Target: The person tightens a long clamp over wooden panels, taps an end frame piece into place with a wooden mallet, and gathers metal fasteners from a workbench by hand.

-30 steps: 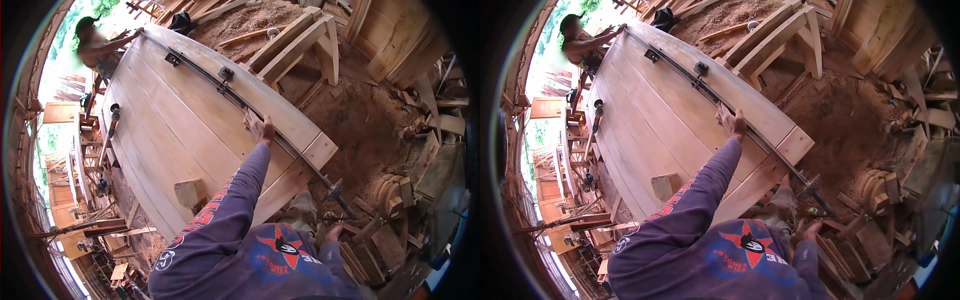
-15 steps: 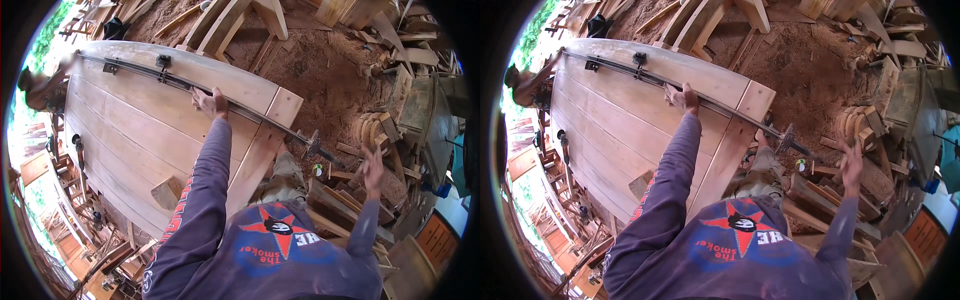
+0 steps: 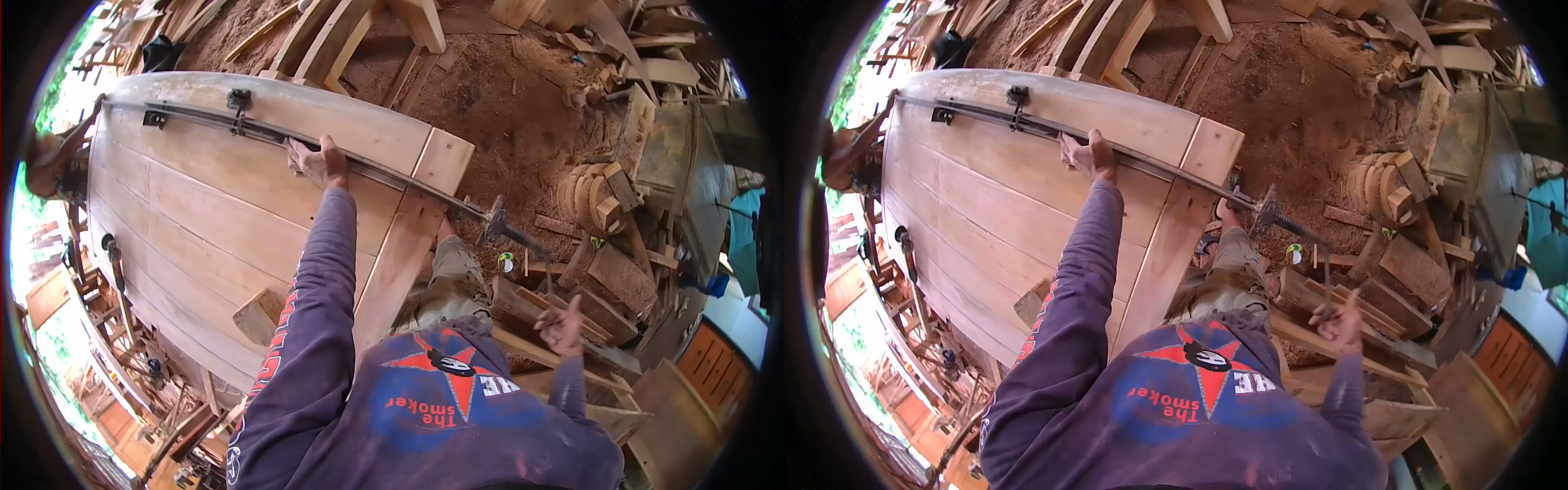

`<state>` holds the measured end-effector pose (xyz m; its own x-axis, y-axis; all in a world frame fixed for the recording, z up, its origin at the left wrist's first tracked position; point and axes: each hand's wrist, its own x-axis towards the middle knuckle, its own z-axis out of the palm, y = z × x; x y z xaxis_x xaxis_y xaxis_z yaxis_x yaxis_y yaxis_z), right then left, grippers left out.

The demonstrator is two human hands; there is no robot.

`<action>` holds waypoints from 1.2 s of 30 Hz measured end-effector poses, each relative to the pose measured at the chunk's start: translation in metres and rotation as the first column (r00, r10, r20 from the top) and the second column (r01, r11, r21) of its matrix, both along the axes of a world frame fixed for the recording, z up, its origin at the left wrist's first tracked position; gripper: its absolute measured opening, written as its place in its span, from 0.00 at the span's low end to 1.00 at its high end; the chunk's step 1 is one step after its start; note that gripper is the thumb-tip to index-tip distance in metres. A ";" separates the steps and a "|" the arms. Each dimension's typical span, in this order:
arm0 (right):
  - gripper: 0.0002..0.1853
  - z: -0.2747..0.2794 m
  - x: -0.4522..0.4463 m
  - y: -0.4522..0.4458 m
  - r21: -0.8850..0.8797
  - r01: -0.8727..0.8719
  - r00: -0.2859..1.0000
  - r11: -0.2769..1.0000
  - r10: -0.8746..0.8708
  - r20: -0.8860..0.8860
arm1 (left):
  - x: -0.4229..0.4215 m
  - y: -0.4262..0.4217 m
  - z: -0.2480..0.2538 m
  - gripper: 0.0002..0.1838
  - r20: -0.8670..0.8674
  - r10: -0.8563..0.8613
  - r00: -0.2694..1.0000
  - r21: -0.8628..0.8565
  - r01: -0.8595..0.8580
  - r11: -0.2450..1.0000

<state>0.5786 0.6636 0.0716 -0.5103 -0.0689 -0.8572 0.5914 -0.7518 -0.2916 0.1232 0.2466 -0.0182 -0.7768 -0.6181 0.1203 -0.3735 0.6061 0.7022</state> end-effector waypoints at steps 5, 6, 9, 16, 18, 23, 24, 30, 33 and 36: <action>0.49 0.010 -0.085 0.050 0.210 0.113 0.908 0.971 -0.015 -0.419 | 0.001 0.005 0.009 0.43 -0.002 0.020 1.000 0.011 -0.020 1.000; 0.47 -0.008 -0.107 0.061 0.187 0.193 0.899 0.963 -0.097 -0.427 | 0.000 0.002 0.004 0.43 0.003 0.018 1.000 0.000 -0.018 1.000; 0.43 -0.076 -0.137 0.061 0.276 0.289 0.921 0.917 -0.187 -0.343 | 0.001 0.001 0.005 0.46 -0.026 -0.004 1.000 0.023 0.004 1.000; 0.32 -0.163 -0.027 0.001 0.117 0.064 0.981 0.991 -0.084 0.174 | -0.010 -0.017 -0.029 0.49 0.121 0.014 0.993 -0.116 0.000 0.993; 0.41 -0.055 -0.042 -0.019 0.085 -0.029 0.970 0.996 0.007 0.244 | -0.005 -0.006 -0.003 0.45 -0.096 0.046 0.994 -0.005 -0.046 0.999; 0.55 -0.012 -0.049 0.036 0.133 -0.089 0.995 0.987 0.093 -0.026 | -0.004 0.000 0.001 0.43 -0.058 0.067 0.996 0.006 -0.067 0.998; 0.55 -0.020 -0.062 0.049 0.134 -0.090 0.995 0.987 0.096 -0.034 | -0.003 0.000 0.000 0.43 -0.071 0.064 0.995 0.007 -0.064 0.998; 0.43 -0.072 -0.161 0.075 0.115 0.311 0.900 0.944 -0.253 -0.355 | -0.002 -0.002 0.004 0.42 -0.026 0.042 0.999 -0.004 -0.043 0.999; 0.42 -0.176 -0.129 0.079 0.358 0.088 0.991 0.929 -0.119 0.065 | -0.001 0.001 0.011 0.42 -0.028 0.070 0.997 0.034 -0.069 0.997; 0.42 -0.190 -0.071 0.042 0.215 -0.164 0.940 0.963 0.087 0.330 | -0.002 -0.004 0.006 0.42 -0.037 0.077 0.996 0.032 -0.075 0.997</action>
<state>0.5078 0.7056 -0.1184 -0.2118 0.1090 -0.9712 0.7667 -0.5977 -0.2343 0.1208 0.2425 -0.0124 -0.7226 -0.6791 0.1289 -0.3902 0.5547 0.7349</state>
